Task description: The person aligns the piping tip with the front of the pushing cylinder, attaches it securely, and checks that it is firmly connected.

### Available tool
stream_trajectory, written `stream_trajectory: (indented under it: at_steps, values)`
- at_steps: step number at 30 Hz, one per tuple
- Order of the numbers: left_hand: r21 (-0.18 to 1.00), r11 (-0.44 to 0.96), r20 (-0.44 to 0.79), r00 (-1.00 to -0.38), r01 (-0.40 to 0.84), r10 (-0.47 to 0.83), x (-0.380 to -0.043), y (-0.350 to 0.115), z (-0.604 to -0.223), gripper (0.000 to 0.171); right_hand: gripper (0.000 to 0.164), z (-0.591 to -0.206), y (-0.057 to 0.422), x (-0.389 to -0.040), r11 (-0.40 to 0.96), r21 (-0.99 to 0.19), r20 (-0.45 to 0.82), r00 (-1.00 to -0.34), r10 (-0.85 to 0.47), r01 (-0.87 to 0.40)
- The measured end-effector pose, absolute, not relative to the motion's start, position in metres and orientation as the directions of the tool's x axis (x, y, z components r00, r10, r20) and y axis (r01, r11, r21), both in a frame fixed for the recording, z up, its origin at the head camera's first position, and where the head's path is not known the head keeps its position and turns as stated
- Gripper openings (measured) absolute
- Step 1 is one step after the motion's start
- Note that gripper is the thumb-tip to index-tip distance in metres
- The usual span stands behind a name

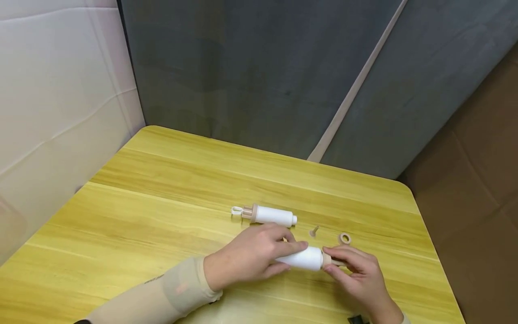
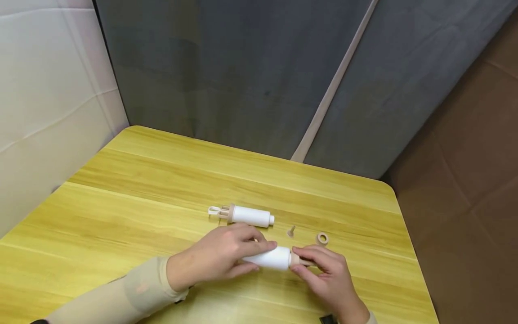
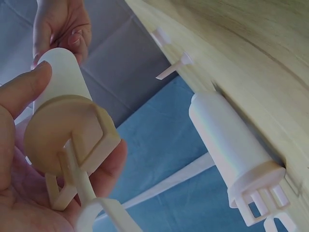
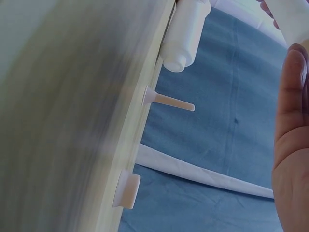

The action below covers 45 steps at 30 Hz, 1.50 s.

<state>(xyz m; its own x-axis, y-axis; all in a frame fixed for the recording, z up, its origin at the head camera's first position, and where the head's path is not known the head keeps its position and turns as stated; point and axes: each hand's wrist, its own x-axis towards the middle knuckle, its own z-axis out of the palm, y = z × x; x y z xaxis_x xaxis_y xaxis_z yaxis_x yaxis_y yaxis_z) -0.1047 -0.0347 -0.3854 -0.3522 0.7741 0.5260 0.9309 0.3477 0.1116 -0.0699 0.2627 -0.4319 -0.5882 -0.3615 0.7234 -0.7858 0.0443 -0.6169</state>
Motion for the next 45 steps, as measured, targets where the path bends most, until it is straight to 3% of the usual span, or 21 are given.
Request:
stream_trajectory:
  at_steps: [10,17,20,33,39,45]
  values:
    - [0.047,0.373,0.53,-0.34,0.927,0.777,-0.104,-0.033,-0.388,0.052,0.038,-0.426,0.262,-0.063,0.273,-0.741,0.522,-0.782,-0.34,-0.614]
    - [0.126,0.361,0.518,-0.371,0.924,0.771,-0.106,-0.034,-0.39,0.054,0.047,-0.434,0.263,-0.067,0.06,-0.682,0.662,-0.65,-0.372,-0.729]
    - [0.121,0.352,0.524,-0.361,0.928,0.771,-0.107,-0.034,-0.39,0.053,0.043,-0.434,0.264,-0.069,0.011,-0.67,0.685,-0.624,-0.376,-0.743]
    - [0.024,0.359,0.519,-0.319,0.933,0.793,-0.104,-0.032,-0.394,0.053,0.045,-0.44,0.268,-0.069,0.076,-0.69,0.643,-0.658,-0.392,-0.72]
    - [-0.043,0.371,0.545,-0.29,0.927,0.787,-0.103,-0.031,-0.397,0.051,0.046,-0.437,0.267,-0.067,0.129,-0.721,0.597,-0.704,-0.384,-0.681]
    - [-0.038,0.356,0.534,-0.282,0.934,0.797,-0.105,-0.033,-0.395,0.052,0.049,-0.433,0.265,-0.066,0.12,-0.747,0.573,-0.725,-0.382,-0.653]
